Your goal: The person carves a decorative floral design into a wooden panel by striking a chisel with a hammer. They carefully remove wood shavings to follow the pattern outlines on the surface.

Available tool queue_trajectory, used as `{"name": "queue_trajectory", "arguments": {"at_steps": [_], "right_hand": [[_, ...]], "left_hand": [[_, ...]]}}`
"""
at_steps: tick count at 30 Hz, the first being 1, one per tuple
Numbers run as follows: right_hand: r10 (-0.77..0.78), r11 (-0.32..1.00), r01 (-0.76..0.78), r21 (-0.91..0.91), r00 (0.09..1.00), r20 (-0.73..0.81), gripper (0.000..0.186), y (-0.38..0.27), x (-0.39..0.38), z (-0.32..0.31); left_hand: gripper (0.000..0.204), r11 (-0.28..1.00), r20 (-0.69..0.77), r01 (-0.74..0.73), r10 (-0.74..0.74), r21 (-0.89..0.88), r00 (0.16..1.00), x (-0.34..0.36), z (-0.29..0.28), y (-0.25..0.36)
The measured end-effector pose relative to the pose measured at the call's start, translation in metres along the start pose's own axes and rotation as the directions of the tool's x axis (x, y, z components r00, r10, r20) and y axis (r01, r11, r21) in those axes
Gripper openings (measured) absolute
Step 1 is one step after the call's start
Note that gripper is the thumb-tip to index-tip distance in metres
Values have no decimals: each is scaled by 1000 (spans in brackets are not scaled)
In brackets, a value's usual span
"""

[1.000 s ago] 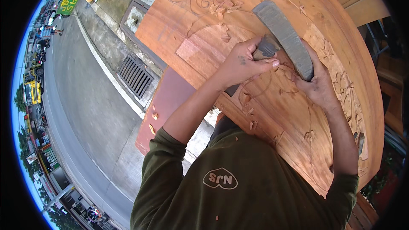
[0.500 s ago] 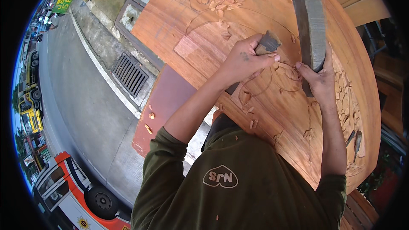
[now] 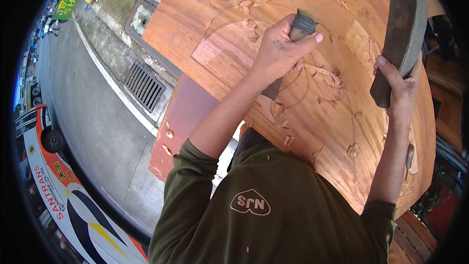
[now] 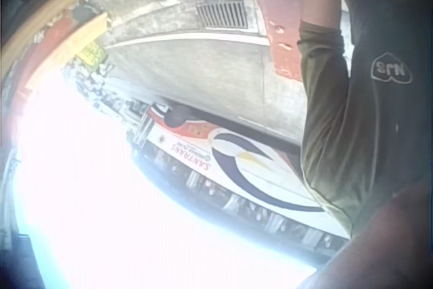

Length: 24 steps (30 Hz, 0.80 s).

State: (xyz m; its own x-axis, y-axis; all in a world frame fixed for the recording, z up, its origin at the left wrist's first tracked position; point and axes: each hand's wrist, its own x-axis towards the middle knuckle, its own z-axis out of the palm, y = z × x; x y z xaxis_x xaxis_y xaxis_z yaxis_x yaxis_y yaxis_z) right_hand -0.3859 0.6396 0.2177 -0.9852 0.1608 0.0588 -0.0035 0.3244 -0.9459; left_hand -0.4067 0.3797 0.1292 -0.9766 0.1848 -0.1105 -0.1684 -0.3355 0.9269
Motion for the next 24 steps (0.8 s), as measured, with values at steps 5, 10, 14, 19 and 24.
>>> {"name": "queue_trajectory", "arguments": {"at_steps": [5,10,14,19,24], "right_hand": [[-16,995,20,98,999,-47,74,3,7,15],[-114,891,249,-381,933,342,93,27,10,1],[163,978,-149,-148,982,90,97,32,30,-1],[-97,906,274,-322,876,473,94,42,10,18],[140,988,-132,-73,983,118,95,35,41,10]], "left_hand": [[25,1000,147,5,-8,25,989,-1,5,-2],[20,994,171,30,-48,107,984,-3,10,-5],[21,997,181,40,-53,72,982,2,9,-11],[23,991,167,62,-82,122,983,-1,9,-8],[31,993,184,69,-86,95,979,2,6,-18]]}}
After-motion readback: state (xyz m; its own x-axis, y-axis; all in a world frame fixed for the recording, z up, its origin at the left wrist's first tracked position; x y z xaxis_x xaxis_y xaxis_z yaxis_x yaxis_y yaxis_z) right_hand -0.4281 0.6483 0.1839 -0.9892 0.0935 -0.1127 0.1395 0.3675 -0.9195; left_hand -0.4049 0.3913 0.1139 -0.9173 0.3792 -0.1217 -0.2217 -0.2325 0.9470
